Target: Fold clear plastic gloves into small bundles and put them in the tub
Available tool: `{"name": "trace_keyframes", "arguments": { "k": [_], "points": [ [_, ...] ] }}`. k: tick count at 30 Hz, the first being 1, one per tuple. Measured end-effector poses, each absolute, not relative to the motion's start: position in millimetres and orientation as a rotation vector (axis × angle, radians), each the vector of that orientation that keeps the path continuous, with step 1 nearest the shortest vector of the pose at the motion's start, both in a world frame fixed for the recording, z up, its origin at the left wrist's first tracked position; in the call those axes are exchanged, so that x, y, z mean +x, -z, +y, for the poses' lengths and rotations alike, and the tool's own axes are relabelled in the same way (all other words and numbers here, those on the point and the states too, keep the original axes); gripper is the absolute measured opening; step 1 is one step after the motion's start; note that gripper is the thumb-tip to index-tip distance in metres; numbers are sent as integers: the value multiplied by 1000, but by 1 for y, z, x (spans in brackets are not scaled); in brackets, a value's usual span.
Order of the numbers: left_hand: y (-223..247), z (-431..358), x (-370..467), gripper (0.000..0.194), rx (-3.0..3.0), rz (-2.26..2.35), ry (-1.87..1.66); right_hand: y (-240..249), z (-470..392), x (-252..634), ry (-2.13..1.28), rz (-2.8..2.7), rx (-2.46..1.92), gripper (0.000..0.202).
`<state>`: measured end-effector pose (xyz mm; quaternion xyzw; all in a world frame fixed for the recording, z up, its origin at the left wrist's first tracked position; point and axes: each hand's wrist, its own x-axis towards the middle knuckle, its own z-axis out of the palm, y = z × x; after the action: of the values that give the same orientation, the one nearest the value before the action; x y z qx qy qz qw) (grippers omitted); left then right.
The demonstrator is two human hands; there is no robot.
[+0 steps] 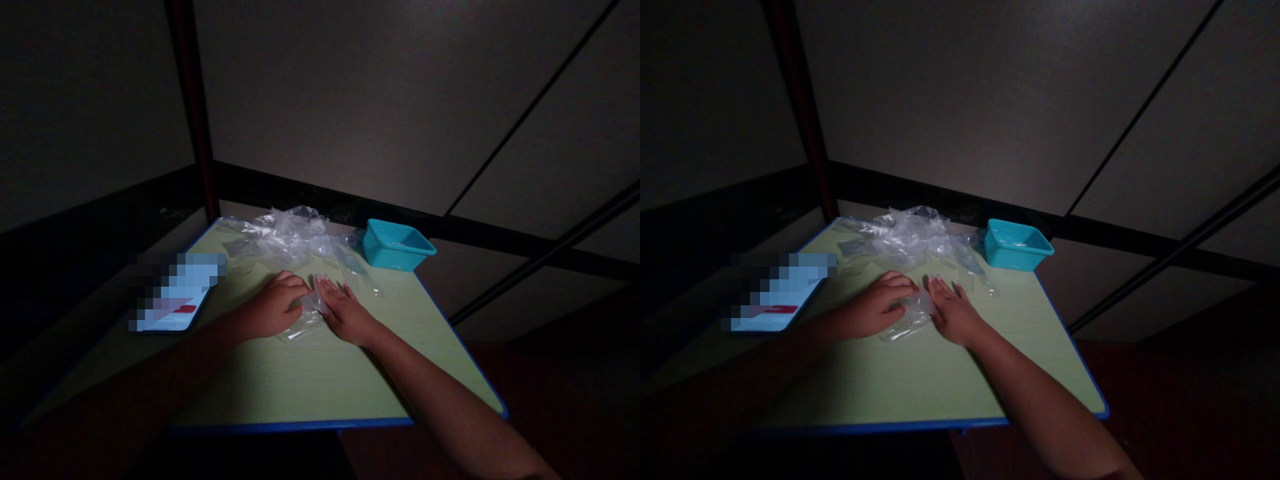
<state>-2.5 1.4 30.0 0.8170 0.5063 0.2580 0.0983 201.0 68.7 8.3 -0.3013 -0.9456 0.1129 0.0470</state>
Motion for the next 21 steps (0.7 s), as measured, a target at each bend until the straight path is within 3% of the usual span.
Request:
{"name": "trace_keyframes", "arguments": {
  "k": [10,16,21],
  "points": [
    [-25,8,-2,19,1528,1501,-837,-6,68,200,-285,-2904,-923,62],
    [-25,4,1,41,1675,1534,-872,-9,68,200,-303,-2919,-931,65],
    [-32,-6,-2,84,2360,1510,-850,-11,67,201,-313,-2952,-909,68]
  ]
}}
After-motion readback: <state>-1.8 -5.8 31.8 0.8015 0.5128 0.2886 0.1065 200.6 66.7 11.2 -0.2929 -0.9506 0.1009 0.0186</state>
